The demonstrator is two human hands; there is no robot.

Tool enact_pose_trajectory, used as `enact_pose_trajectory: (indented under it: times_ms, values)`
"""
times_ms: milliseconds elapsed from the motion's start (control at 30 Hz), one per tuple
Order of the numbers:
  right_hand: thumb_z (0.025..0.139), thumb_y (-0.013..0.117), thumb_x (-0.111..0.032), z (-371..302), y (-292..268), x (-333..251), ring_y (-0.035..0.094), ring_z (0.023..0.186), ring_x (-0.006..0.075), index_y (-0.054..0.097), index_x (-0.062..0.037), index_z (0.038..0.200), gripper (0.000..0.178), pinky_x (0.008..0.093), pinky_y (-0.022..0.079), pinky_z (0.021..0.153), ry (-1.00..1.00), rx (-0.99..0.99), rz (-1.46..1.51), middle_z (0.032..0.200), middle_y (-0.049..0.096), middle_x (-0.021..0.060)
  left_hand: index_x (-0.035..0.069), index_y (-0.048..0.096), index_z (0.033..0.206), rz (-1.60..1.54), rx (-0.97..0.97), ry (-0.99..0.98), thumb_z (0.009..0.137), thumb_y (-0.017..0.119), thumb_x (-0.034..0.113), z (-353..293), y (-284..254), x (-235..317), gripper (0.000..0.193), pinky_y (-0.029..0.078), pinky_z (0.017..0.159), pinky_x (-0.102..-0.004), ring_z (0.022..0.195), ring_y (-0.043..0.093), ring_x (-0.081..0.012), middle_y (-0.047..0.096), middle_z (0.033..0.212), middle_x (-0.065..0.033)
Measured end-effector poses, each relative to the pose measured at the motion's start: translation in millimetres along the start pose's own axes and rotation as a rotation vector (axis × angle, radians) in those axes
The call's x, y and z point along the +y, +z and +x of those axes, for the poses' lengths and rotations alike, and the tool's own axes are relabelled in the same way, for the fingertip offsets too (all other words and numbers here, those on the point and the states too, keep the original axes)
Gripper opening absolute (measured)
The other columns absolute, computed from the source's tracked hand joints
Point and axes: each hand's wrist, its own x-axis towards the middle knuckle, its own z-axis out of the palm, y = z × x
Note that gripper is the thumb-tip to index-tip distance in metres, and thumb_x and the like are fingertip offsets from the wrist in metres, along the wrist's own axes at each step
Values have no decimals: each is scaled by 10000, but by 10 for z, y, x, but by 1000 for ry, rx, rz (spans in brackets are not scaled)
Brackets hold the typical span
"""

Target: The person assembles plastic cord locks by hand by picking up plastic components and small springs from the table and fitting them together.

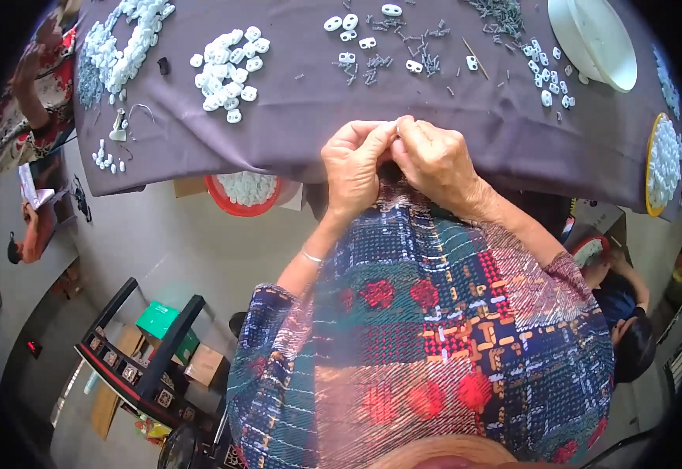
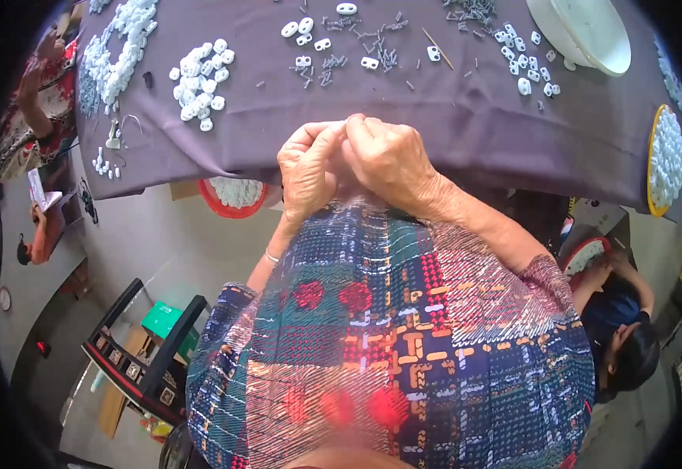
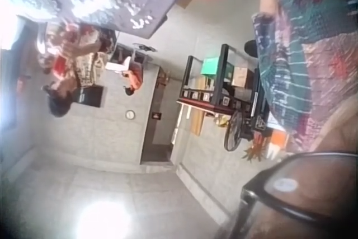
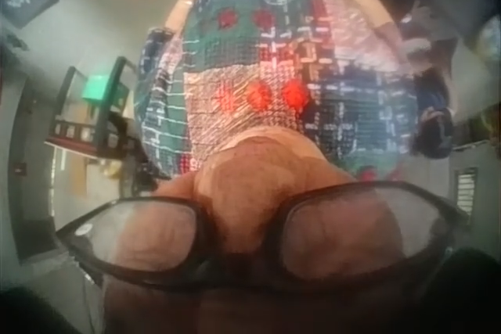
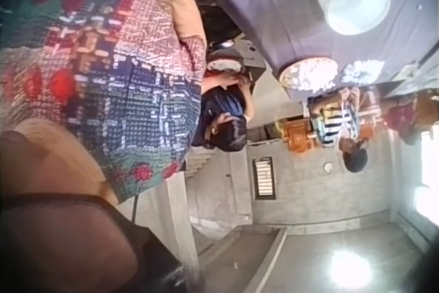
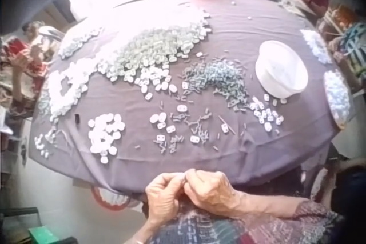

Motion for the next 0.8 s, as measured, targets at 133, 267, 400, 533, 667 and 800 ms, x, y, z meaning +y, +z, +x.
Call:
enact_pose_trajectory:
  times_ms: [133,267,400,533,667,800]
  values:
    - [754,593,-16,77,-110,37,606,621,222,545,37,883,148,293,491,548,54,-78,105,723,595,104,-32,586,861,-51,-36,-12,826,621,54,16,-37,11,99,519,600,-209,670,606,-108,633,809,-90]
    - [859,560,-87,134,-258,89,538,644,47,589,32,981,173,184,445,549,343,-140,670,778,602,0,-22,579,887,-103,-104,-81,838,602,59,29,-57,70,98,525,632,-246,719,615,-143,630,830,-97]
    - [871,566,-160,190,-373,128,511,598,28,609,-4,940,176,158,414,493,608,-230,750,735,592,3,-20,571,924,-19,-161,-90,858,571,67,30,-77,65,109,530,637,-284,756,622,-184,625,847,-105]
    - [863,585,-195,208,-357,175,467,539,18,609,-21,882,177,156,367,443,623,-306,883,676,557,-19,-23,568,929,26,-185,-86,865,563,69,41,-87,68,113,534,632,-284,749,626,-189,623,853,-105]
    - [861,592,-206,200,-324,241,440,496,17,606,-18,863,189,158,348,426,640,-301,994,628,520,-28,-24,573,924,-42,-156,-119,869,564,84,47,-65,90,121,536,625,-278,758,625,-183,624,852,-109]
    - [855,601,-206,205,-315,227,439,494,18,606,-19,858,187,158,346,425,640,-265,986,628,522,-24,-31,582,931,2,-126,-106,858,587,89,32,10,118,141,534,602,-247,719,630,-158,628,825,-102]
